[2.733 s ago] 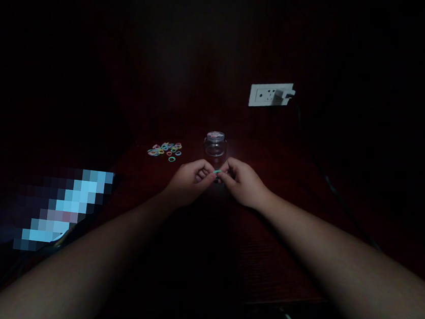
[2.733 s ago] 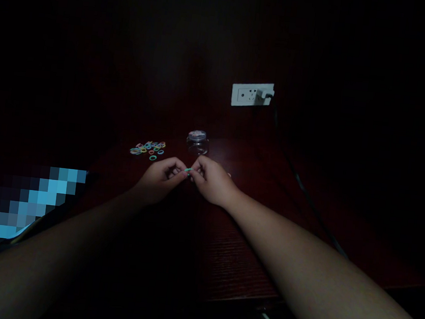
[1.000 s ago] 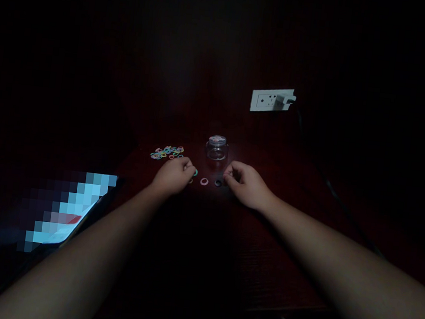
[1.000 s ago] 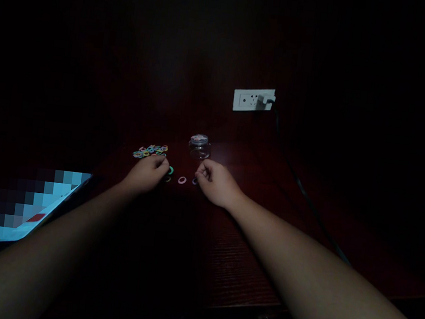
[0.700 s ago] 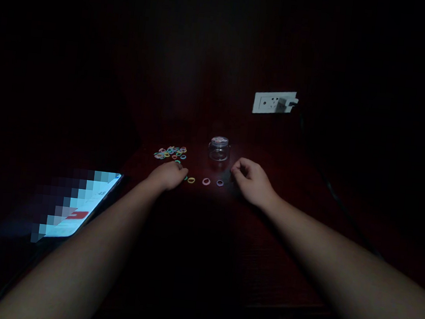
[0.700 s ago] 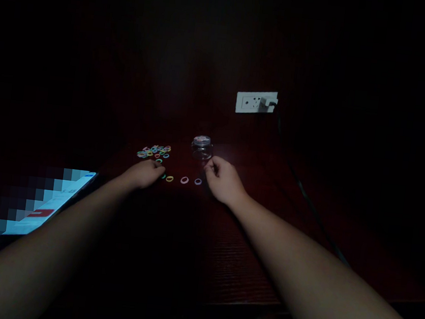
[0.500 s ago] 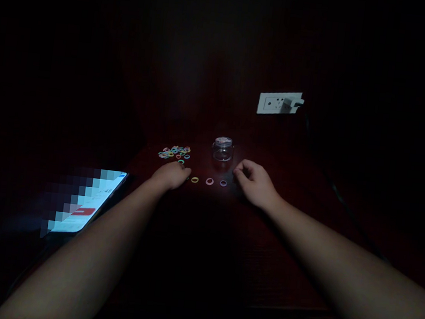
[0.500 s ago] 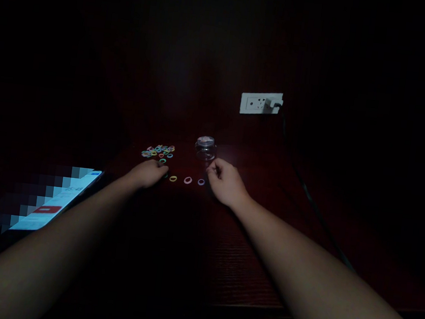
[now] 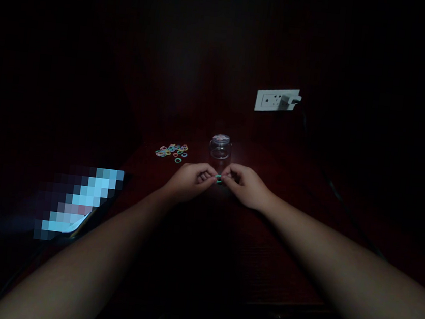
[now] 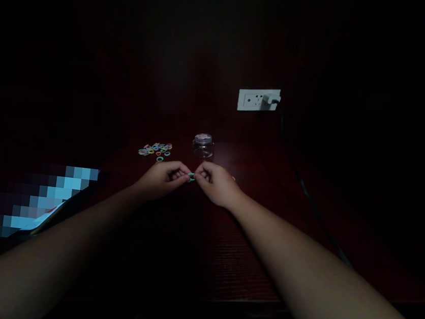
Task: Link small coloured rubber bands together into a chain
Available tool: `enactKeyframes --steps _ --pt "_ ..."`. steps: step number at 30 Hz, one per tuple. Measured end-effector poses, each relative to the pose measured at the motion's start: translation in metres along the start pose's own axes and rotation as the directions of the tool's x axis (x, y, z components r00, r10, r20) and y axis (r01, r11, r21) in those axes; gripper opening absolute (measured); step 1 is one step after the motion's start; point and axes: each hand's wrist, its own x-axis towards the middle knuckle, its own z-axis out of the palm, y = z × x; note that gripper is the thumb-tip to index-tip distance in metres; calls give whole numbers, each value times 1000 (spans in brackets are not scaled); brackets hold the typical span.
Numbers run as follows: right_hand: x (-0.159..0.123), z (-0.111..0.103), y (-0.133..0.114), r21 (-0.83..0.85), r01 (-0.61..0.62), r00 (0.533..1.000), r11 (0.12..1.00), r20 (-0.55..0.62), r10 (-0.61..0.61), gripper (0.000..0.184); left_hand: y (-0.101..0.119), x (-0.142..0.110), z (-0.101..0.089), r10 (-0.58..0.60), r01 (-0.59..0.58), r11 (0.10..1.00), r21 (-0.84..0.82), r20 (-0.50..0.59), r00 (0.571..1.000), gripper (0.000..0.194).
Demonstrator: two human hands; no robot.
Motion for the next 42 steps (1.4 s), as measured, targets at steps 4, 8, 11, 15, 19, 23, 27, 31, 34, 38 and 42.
enactKeyframes --steps 4,8,11,15,19,23,27,31,34,38,42 --pt "0 -1 -1 -17 5 1000 1000 8 -5 17 -3 1 -1 -33 33 999 5 -57 998 21" --pt "0 -1 -3 -5 5 1000 1000 -17 -6 16 -5 2 -2 -49 50 999 5 -86 995 24" --pt "0 0 -2 63 -6 1000 998 3 6 19 -3 2 0 -27 28 1000 4 -90 996 24" --pt "0 1 0 69 1 998 998 69 -6 18 0 0 1 1 -1 1000 4 -65 998 22" --pt "-1 -2 -1 47 -1 999 999 46 -1 18 2 0 1 3 -3 1000 1 -62 998 20" --pt "0 -4 -1 38 -12 1000 999 23 11 17 2 1 1 5 -5 1000 4 -63 998 20" --pt "1 -4 0 41 -25 1000 999 3 25 16 2 1 1 11 -11 1000 3 -62 998 19" --pt "-1 -3 -3 108 -10 1000 994 28 7 14 2 1 1 16 -16 1000 -3 -55 998 18" --pt "-3 -3 -6 138 3 998 990 65 -12 15 3 2 1 7 -8 1000 -13 -56 998 18" --pt "-4 -3 -7 144 16 995 989 92 -30 19 5 1 2 9 -10 1000 -28 -53 999 18" --pt "-3 -2 -6 81 38 998 996 51 -42 17 6 1 2 14 -15 999 -30 -45 999 18"
